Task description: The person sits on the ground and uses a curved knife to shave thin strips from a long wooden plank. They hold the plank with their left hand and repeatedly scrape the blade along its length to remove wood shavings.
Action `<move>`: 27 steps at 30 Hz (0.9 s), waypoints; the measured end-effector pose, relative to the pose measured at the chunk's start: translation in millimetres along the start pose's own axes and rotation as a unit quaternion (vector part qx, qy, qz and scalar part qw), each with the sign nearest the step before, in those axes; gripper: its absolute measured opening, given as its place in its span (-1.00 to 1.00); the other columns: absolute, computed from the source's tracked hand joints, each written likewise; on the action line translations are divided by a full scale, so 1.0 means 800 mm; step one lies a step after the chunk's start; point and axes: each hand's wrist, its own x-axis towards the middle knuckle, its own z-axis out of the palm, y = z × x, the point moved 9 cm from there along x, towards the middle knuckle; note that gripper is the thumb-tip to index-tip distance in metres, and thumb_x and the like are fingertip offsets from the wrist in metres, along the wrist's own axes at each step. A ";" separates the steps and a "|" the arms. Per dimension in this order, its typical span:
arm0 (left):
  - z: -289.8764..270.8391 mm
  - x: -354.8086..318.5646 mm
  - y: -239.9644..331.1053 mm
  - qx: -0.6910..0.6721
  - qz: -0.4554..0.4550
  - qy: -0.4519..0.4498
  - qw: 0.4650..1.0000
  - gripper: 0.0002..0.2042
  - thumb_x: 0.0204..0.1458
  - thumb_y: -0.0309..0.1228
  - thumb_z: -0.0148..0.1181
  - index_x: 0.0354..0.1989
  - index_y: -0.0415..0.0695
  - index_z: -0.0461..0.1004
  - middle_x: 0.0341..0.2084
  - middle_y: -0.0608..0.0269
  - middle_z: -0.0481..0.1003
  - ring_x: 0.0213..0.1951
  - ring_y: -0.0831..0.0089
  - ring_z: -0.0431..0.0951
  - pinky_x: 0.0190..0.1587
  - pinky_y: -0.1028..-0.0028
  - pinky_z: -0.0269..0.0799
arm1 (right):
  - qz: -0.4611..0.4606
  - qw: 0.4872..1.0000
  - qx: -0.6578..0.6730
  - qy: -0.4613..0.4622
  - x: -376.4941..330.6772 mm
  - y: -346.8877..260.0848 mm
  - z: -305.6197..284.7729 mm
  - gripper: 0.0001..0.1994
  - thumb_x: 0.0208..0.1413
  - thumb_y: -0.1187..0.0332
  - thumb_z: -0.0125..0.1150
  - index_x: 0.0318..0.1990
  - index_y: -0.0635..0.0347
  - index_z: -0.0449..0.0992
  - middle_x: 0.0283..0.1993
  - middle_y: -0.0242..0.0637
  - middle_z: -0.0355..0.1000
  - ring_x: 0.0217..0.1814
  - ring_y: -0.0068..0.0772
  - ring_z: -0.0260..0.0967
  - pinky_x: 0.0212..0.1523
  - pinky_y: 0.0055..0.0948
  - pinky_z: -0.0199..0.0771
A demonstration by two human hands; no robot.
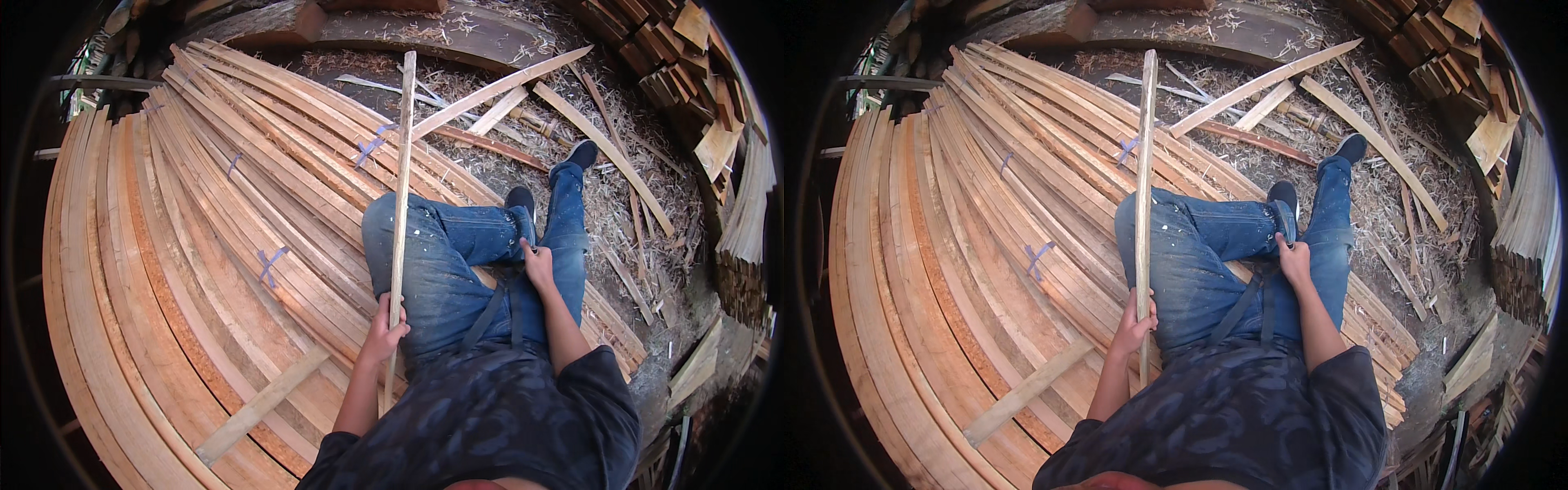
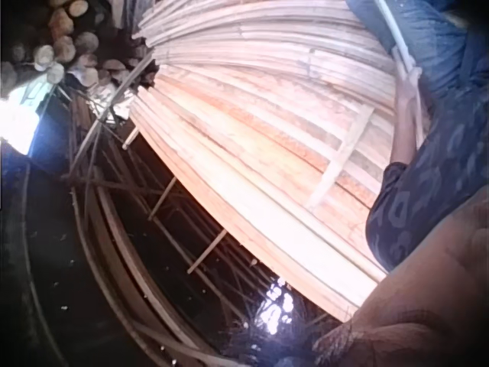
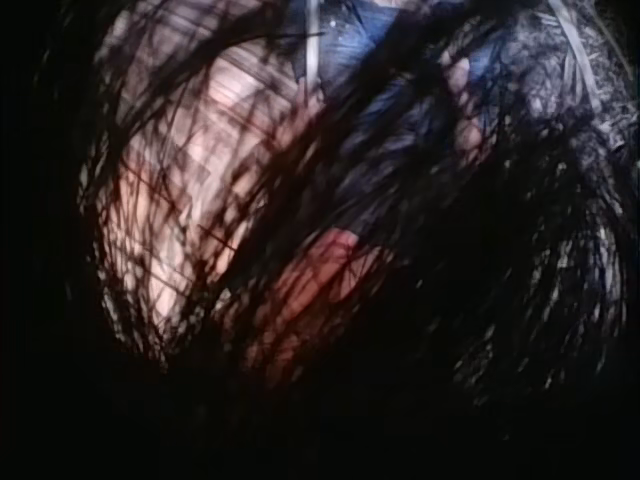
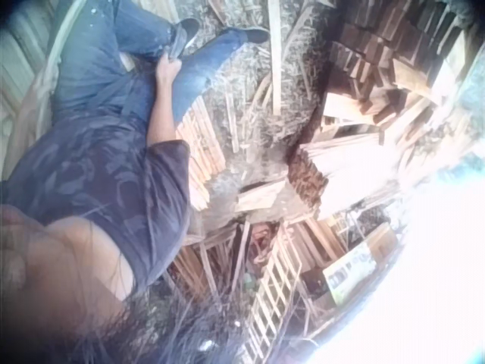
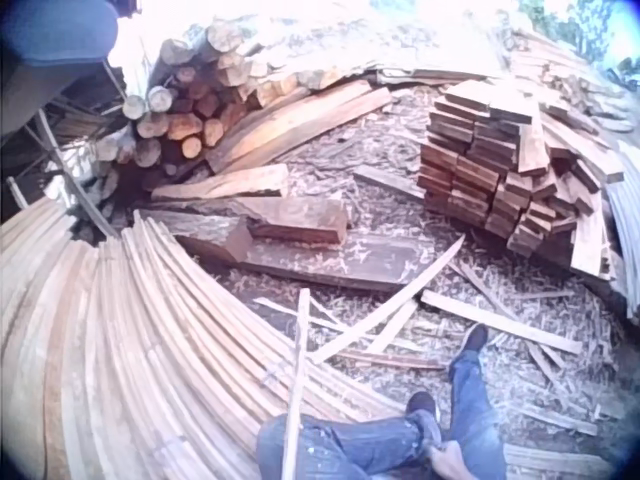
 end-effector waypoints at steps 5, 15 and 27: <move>-0.003 -0.008 0.017 -0.103 0.019 -0.087 0.991 -0.50 0.07 -0.46 -0.02 0.23 -0.31 0.20 -0.24 0.13 0.48 -0.24 0.41 0.52 -0.16 0.46 0.45 | -0.133 0.988 -0.035 -0.067 0.002 -0.090 0.016 -0.50 0.10 0.01 0.26 -0.56 0.39 0.55 -0.73 -0.03 0.32 -0.67 -0.20 0.28 -0.48 -0.19 0.29; -0.001 -0.017 0.001 -0.029 0.003 0.045 0.999 -0.63 0.24 -0.25 0.03 -0.04 -0.40 0.42 -0.41 0.16 0.52 -0.35 0.45 0.55 -0.22 0.45 0.51 | -0.331 0.938 -0.076 -0.073 -0.074 -0.299 0.026 -0.74 -0.05 0.28 0.23 -0.55 0.36 0.57 -0.65 0.12 0.37 -0.56 0.16 0.40 -0.45 -0.05 0.40; 0.007 -0.014 -0.003 0.054 0.056 0.123 0.989 -0.70 0.21 -0.35 0.07 -0.13 -0.43 0.47 -0.49 0.20 0.51 -0.46 0.52 0.52 -0.35 0.52 0.49 | -0.394 0.872 -0.289 0.030 -0.026 -0.443 0.029 -0.75 -0.14 0.27 0.18 -0.48 0.32 0.61 -0.49 0.09 0.50 -0.40 0.09 0.51 -0.30 -0.07 0.53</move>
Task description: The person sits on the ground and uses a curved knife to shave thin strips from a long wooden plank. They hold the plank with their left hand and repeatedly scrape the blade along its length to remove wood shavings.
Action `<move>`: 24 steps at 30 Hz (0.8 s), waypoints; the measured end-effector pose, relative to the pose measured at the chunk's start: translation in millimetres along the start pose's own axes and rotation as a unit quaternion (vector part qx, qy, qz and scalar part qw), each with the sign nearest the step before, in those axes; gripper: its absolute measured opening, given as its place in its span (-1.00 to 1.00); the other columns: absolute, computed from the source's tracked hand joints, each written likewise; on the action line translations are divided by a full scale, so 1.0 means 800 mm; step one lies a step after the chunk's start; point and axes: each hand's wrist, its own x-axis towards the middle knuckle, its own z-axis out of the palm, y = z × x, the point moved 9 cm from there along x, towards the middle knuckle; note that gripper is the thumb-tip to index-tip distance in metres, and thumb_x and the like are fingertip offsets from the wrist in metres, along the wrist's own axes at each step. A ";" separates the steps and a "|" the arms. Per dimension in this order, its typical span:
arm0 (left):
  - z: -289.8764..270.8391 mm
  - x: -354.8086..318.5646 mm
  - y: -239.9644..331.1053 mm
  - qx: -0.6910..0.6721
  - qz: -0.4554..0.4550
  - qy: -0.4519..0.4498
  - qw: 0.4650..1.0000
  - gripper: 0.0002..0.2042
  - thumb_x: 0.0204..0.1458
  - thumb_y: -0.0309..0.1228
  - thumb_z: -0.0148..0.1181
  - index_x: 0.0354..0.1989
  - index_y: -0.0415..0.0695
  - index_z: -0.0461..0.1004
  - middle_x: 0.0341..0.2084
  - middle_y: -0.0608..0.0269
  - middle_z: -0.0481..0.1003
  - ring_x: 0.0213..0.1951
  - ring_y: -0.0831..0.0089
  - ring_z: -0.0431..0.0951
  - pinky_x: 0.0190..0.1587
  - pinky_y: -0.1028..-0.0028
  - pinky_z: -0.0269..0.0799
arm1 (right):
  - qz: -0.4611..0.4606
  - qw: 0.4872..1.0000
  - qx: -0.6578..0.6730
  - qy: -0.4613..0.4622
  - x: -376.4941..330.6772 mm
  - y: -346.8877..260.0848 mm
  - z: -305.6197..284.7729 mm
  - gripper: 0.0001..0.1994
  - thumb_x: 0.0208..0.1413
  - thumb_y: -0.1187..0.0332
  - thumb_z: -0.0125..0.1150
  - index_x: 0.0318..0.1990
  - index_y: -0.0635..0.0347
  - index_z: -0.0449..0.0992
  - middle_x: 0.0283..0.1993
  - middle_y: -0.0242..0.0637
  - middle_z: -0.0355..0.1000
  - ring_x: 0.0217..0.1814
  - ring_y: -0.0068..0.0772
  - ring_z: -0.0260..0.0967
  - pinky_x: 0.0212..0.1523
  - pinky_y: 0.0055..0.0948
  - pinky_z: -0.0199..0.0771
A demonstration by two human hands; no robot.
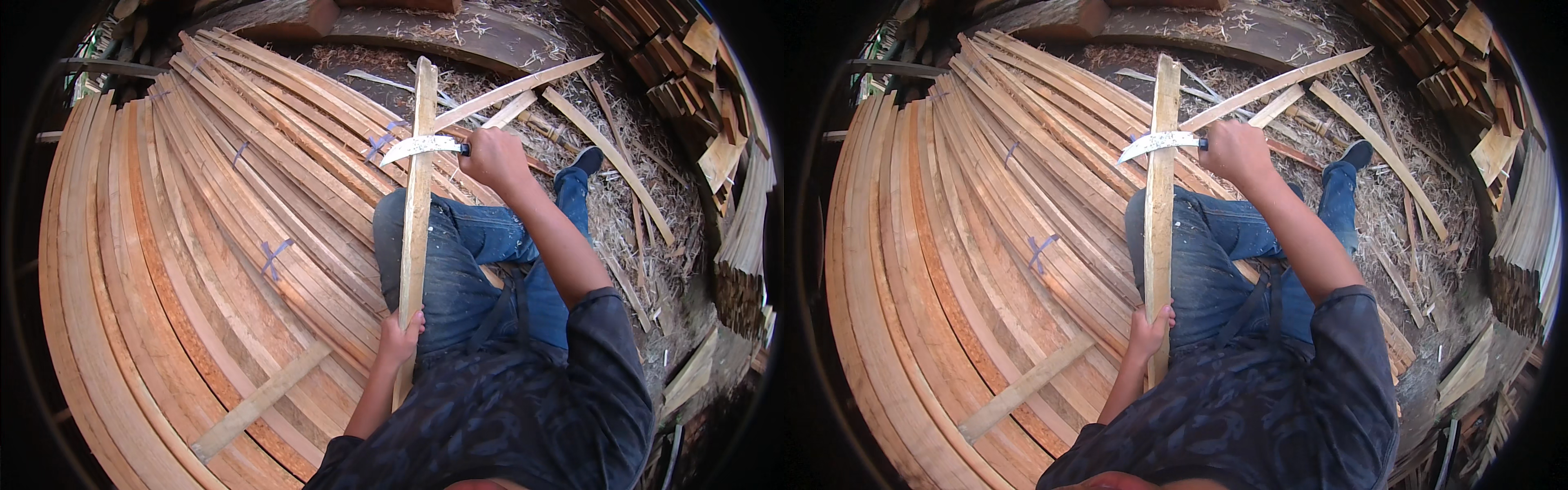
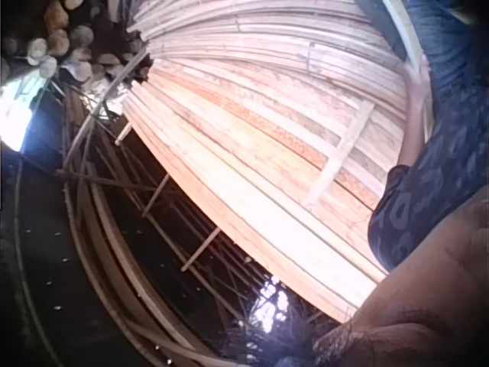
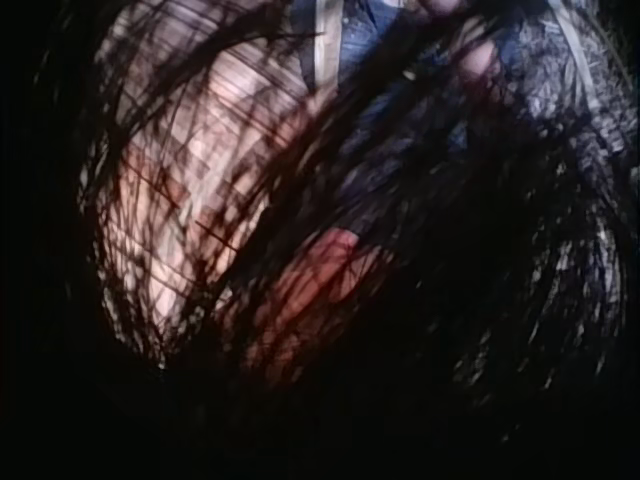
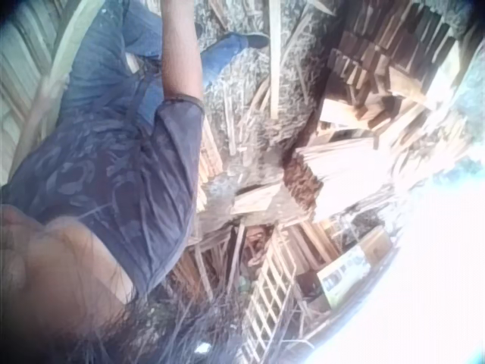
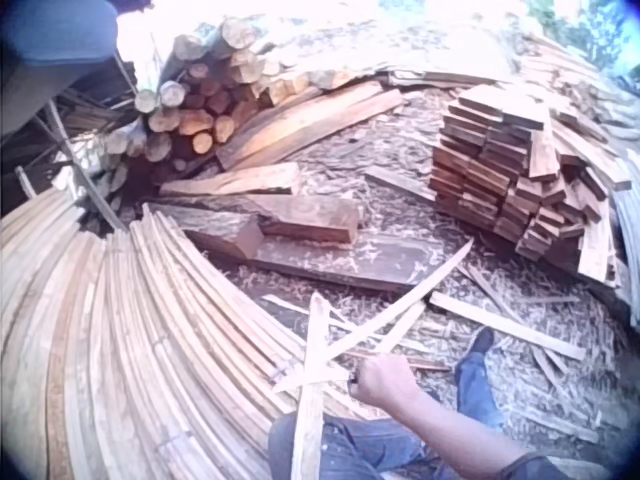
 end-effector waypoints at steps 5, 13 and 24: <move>-0.005 0.001 -0.011 -0.053 -0.030 0.004 0.998 -0.72 0.20 -0.37 0.08 -0.13 -0.39 0.50 -0.51 0.23 0.51 -0.47 0.55 0.53 -0.36 0.53 0.48 | 0.154 0.988 0.010 0.021 0.077 0.099 0.010 -0.69 -0.04 0.23 0.14 -0.38 0.36 0.60 -0.33 0.17 0.53 -0.21 0.12 0.54 -0.15 -0.08 0.53; -0.008 0.004 -0.014 -0.031 -0.033 0.005 0.999 -0.73 0.19 -0.40 0.07 -0.17 -0.43 0.49 -0.51 0.18 0.53 -0.47 0.51 0.55 -0.38 0.50 0.51 | 0.087 0.996 0.013 0.035 0.028 0.103 -0.009 -0.72 -0.09 0.25 0.17 -0.55 0.35 0.56 -0.47 0.15 0.49 -0.36 0.17 0.50 -0.26 -0.04 0.52; -0.005 0.007 0.002 0.099 0.003 0.054 0.994 -0.78 0.15 -0.39 0.12 -0.23 -0.34 0.51 -0.59 0.11 0.54 -0.52 0.40 0.61 -0.42 0.41 0.51 | -0.026 0.997 -0.071 -0.012 0.081 0.003 0.034 -0.79 -0.22 0.26 0.22 -0.50 0.22 0.62 -0.51 0.02 0.51 -0.44 0.02 0.51 -0.34 -0.14 0.55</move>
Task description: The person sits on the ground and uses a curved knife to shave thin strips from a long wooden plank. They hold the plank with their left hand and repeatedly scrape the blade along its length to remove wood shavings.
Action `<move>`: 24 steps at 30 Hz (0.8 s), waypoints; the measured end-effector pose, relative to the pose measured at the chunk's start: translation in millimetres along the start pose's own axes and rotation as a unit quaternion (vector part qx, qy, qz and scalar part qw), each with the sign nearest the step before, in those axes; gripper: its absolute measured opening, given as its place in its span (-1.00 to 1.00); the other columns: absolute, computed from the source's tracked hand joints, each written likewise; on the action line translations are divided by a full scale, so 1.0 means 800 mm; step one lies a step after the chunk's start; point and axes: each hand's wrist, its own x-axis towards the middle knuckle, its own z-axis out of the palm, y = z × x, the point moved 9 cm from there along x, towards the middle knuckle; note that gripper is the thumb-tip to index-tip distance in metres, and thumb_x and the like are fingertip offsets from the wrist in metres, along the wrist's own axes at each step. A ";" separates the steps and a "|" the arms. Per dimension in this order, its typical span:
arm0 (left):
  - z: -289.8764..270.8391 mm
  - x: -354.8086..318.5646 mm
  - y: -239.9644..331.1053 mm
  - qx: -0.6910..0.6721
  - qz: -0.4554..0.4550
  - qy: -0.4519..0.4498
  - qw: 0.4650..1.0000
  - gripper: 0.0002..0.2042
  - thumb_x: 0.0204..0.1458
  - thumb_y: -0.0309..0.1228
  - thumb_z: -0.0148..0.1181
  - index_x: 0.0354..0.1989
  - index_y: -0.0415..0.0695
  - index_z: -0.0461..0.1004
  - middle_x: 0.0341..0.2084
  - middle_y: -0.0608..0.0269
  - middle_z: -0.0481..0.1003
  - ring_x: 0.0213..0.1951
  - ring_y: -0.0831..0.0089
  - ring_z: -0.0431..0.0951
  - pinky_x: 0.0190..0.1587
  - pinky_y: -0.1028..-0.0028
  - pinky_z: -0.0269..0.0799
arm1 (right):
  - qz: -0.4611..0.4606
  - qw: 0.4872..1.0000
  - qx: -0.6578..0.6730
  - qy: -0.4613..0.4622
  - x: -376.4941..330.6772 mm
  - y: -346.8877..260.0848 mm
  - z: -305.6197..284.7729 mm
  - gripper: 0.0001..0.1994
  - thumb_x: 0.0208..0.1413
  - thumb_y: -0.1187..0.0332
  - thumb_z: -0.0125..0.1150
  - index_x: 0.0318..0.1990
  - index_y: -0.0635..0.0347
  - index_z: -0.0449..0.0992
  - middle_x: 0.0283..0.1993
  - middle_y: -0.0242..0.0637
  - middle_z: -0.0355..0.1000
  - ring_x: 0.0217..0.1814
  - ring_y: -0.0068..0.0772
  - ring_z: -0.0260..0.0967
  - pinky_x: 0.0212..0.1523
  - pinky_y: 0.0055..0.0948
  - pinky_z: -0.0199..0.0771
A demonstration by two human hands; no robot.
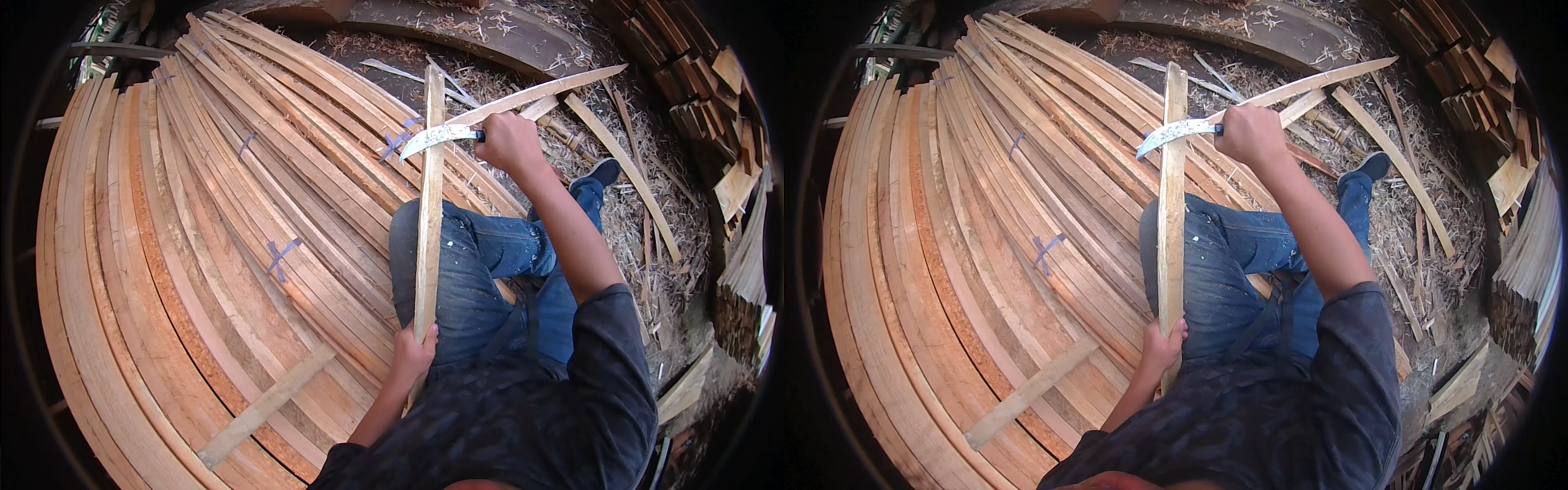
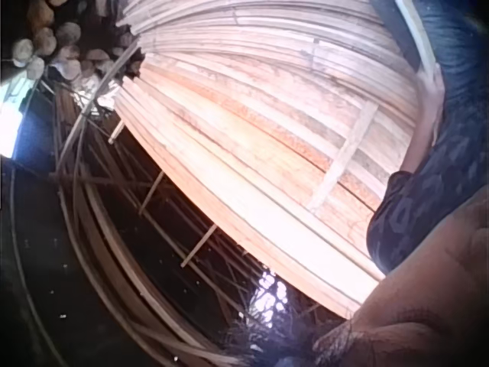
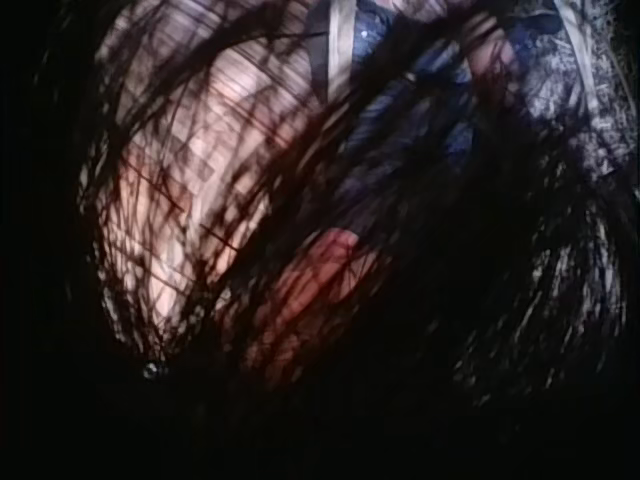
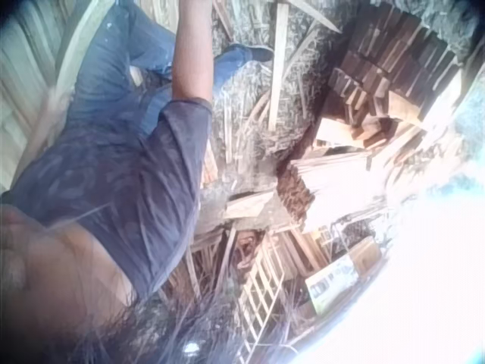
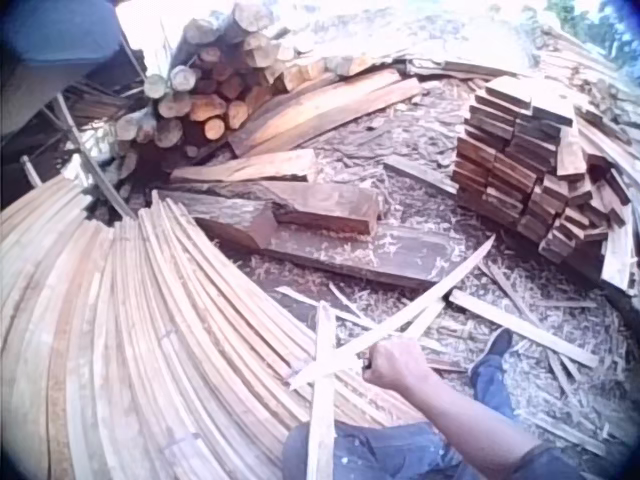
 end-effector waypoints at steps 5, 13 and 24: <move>0.001 0.001 0.000 -0.058 -0.023 0.006 0.998 -0.79 0.15 -0.38 0.13 -0.25 -0.33 0.52 -0.60 0.11 0.54 -0.52 0.38 0.62 -0.43 0.40 0.51 | 0.007 1.000 0.020 -0.009 0.003 -0.007 0.013 -0.77 -0.17 0.25 0.20 -0.47 0.23 0.63 -0.52 0.02 0.50 -0.44 0.04 0.51 -0.32 -0.12 0.55; -0.001 -0.001 -0.003 -0.050 -0.022 0.016 0.998 -0.79 0.14 -0.38 0.14 -0.29 -0.32 0.53 -0.61 0.11 0.53 -0.53 0.37 0.61 -0.45 0.39 0.49 | -0.072 0.996 0.046 -0.022 -0.055 -0.072 0.010 -0.79 -0.17 0.29 0.20 -0.58 0.28 0.57 -0.57 0.04 0.48 -0.48 0.07 0.51 -0.37 -0.10 0.53; -0.004 0.001 0.023 0.027 0.039 0.017 0.999 -0.78 0.08 -0.33 0.16 -0.30 -0.29 0.49 -0.57 -0.17 0.51 -0.42 -0.13 0.58 -0.40 0.16 0.47 | 0.198 0.953 0.227 0.019 -0.034 0.105 0.025 -0.65 -0.04 0.24 0.16 -0.43 0.52 0.54 -0.45 0.26 0.48 -0.33 0.16 0.51 -0.23 -0.05 0.45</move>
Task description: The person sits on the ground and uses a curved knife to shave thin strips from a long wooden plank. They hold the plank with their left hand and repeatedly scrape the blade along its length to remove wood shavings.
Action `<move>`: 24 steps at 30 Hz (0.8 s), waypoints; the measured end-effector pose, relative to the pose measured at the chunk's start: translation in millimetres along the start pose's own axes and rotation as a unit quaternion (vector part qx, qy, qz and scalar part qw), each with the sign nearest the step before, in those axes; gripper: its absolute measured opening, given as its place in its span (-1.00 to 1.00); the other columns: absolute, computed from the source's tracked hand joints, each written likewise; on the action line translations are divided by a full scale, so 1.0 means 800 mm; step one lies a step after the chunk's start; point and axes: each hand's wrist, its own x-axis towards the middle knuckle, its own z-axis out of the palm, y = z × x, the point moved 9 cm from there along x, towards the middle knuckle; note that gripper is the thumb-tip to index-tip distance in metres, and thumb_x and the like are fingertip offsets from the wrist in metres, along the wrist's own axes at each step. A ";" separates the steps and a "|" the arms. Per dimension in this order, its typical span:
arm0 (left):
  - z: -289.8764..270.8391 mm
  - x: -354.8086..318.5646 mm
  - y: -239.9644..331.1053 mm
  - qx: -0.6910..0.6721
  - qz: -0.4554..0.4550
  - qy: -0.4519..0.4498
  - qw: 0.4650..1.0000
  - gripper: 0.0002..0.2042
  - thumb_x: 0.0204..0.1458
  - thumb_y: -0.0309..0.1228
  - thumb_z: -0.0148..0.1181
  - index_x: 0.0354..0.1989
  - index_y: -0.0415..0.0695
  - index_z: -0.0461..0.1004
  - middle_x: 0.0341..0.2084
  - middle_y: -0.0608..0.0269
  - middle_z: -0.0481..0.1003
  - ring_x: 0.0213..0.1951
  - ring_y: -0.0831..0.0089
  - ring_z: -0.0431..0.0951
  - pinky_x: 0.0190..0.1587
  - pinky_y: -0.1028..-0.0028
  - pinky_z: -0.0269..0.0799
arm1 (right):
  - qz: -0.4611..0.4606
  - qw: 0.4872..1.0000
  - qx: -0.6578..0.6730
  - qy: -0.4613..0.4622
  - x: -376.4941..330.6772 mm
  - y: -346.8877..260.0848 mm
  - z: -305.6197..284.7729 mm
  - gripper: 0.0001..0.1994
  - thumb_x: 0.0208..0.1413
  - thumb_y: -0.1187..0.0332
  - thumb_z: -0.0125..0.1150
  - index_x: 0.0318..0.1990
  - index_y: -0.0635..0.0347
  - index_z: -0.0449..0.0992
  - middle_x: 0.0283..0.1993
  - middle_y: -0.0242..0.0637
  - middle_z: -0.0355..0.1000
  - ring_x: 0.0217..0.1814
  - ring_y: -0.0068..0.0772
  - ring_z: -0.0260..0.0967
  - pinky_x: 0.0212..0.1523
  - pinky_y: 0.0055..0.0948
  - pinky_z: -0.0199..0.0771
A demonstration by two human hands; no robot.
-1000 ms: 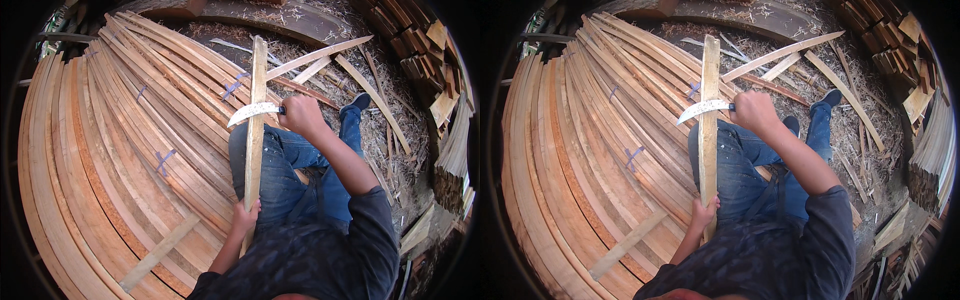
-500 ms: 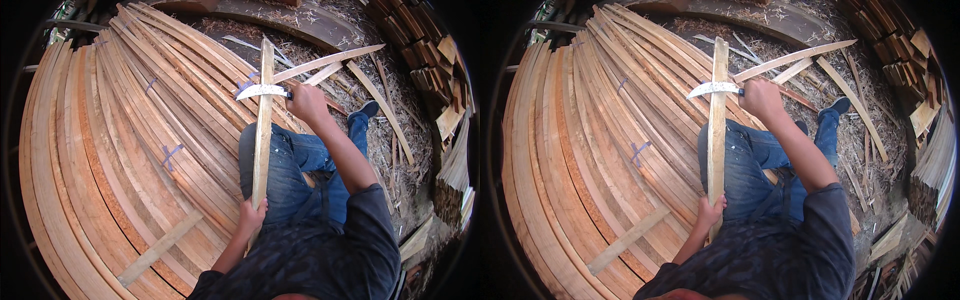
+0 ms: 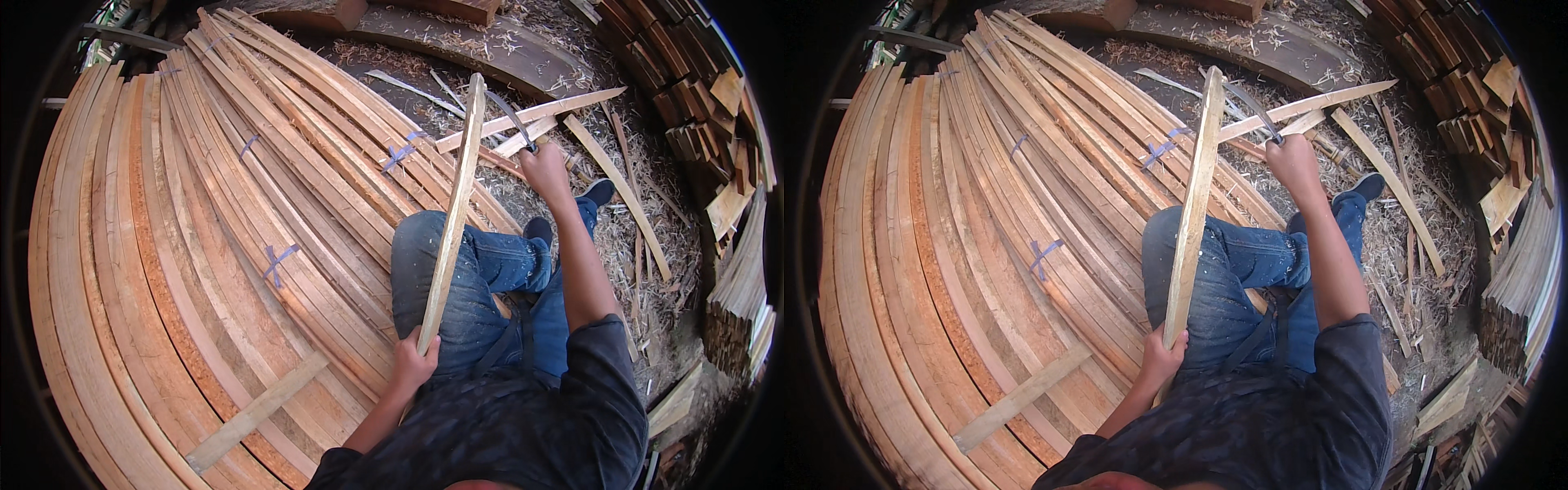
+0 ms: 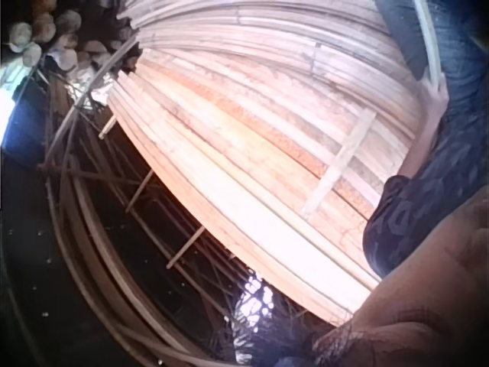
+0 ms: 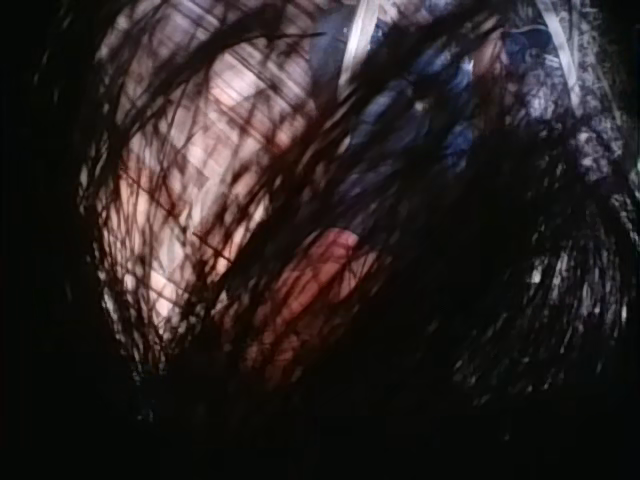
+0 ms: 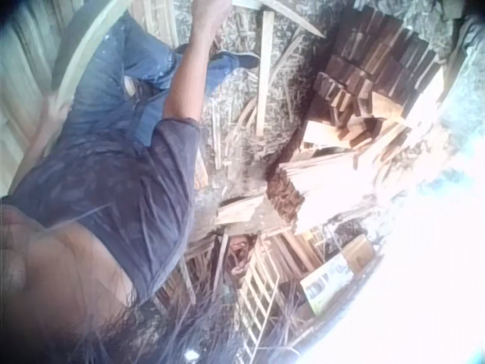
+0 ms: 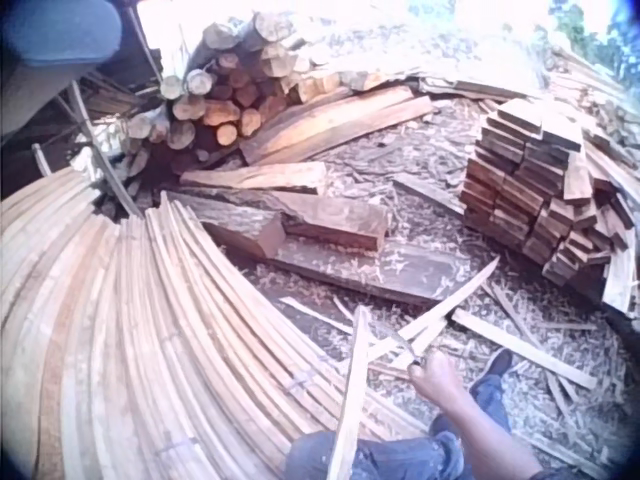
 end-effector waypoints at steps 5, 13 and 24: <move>0.006 0.003 -0.003 -0.002 -0.010 -0.025 1.000 -0.78 0.09 -0.36 0.16 -0.28 -0.32 0.49 -0.56 -0.05 0.52 -0.45 0.10 0.58 -0.40 0.30 0.47 | 0.065 0.988 0.135 -0.035 -0.016 0.038 0.041 -0.64 -0.01 0.26 0.14 -0.52 0.53 0.49 -0.63 0.11 0.41 -0.59 -0.12 0.43 -0.41 -0.12 0.40; 0.004 0.003 -0.025 -0.079 -0.039 -0.032 0.996 -0.77 0.14 -0.40 0.13 -0.27 -0.39 0.50 -0.55 0.19 0.52 -0.49 0.53 0.54 -0.40 0.50 0.48 | -0.095 0.991 0.078 -0.060 -0.086 -0.076 0.042 -0.70 0.00 0.31 0.18 -0.60 0.43 0.47 -0.71 -0.02 0.34 -0.68 -0.03 0.26 -0.50 -0.07 0.30; 0.003 0.005 -0.017 0.004 -0.037 -0.012 0.999 -0.75 0.11 -0.32 0.14 -0.26 -0.30 0.49 -0.51 -0.24 0.50 -0.36 -0.20 0.55 -0.35 0.10 0.45 | -0.105 0.969 -0.220 0.043 0.050 -0.087 -0.027 -0.71 -0.16 0.25 0.22 -0.43 0.37 0.58 -0.38 0.10 0.53 -0.29 0.13 0.53 -0.22 -0.07 0.55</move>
